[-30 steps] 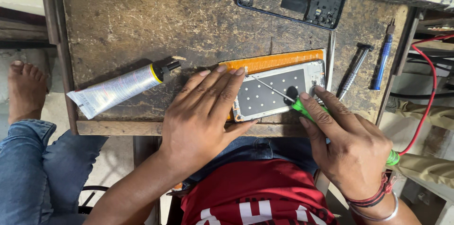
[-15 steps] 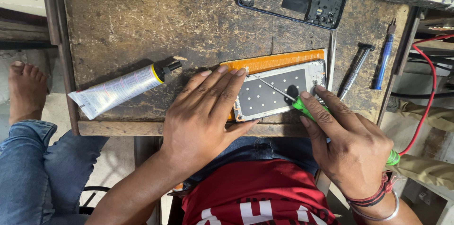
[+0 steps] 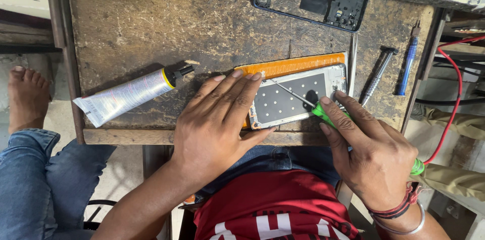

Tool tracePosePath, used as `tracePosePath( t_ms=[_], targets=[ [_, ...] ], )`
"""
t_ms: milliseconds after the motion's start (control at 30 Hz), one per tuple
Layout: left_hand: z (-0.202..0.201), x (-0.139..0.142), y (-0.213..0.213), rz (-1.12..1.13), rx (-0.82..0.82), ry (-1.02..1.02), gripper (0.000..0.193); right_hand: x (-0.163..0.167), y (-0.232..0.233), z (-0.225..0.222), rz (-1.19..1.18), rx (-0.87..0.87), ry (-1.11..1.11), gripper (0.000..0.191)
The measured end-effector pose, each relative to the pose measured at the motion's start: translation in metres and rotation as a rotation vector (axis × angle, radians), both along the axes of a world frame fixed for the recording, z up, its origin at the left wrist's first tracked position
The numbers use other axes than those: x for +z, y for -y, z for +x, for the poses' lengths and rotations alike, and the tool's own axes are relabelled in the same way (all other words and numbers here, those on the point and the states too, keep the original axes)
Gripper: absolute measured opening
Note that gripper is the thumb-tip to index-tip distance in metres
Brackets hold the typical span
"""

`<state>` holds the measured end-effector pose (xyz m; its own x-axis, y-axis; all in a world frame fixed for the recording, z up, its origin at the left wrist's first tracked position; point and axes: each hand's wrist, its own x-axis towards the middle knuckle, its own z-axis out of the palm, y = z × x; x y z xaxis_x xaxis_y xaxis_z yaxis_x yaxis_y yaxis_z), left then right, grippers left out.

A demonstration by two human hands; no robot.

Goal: The person pries around the edge of a disassembled smartphone frame with a green-handled pry tool to separate the old screen assembly, working over a repair mat on the bench. They then unbox a new replacement screen from a BOLTEX package and hold the phone's internal midframe while handling the new display.

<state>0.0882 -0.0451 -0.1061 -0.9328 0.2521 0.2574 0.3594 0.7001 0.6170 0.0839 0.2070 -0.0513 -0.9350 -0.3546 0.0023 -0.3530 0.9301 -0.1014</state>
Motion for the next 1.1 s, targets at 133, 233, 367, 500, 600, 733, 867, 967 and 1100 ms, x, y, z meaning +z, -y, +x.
tracePosePath(
  t_ms=[133,233,367,500,600,733,867,967,1100],
  targets=[
    [-0.0004,0.0002,-0.0002,0.0,0.002,0.001,0.076,0.0,0.0004,-0.0004,-0.001,0.003,-0.008,0.045],
    [0.0,0.0013,-0.0005,-0.005,0.002,0.005,0.075,0.0005,0.0002,-0.0012,0.006,0.006,-0.02,0.045],
    [0.0003,0.0025,-0.0002,-0.004,0.0,0.01,0.075,0.001,0.0004,-0.0014,0.007,0.008,-0.02,0.045],
    [-0.0004,0.0025,0.0,-0.007,0.0,0.009,0.076,0.0019,-0.0007,-0.0013,0.007,0.011,-0.01,0.045],
    [-0.0002,0.003,-0.0008,-0.004,-0.001,0.009,0.076,0.0024,-0.0018,-0.001,0.016,0.012,-0.012,0.045],
    [-0.0001,0.0032,-0.0007,-0.005,0.001,0.01,0.076,0.0019,-0.0018,-0.0005,-0.002,0.015,-0.015,0.045],
    [0.0,0.0026,-0.0004,-0.007,0.002,0.011,0.076,0.0016,-0.0015,-0.0007,0.002,0.015,-0.02,0.044],
    [0.0,0.0022,-0.0004,-0.011,0.004,0.005,0.075,0.0017,-0.001,-0.0009,0.005,0.015,-0.019,0.044],
    [-0.0001,0.0017,-0.0002,-0.006,0.006,0.001,0.075,0.0015,0.0001,-0.0012,0.007,0.006,-0.017,0.044]
  ],
)
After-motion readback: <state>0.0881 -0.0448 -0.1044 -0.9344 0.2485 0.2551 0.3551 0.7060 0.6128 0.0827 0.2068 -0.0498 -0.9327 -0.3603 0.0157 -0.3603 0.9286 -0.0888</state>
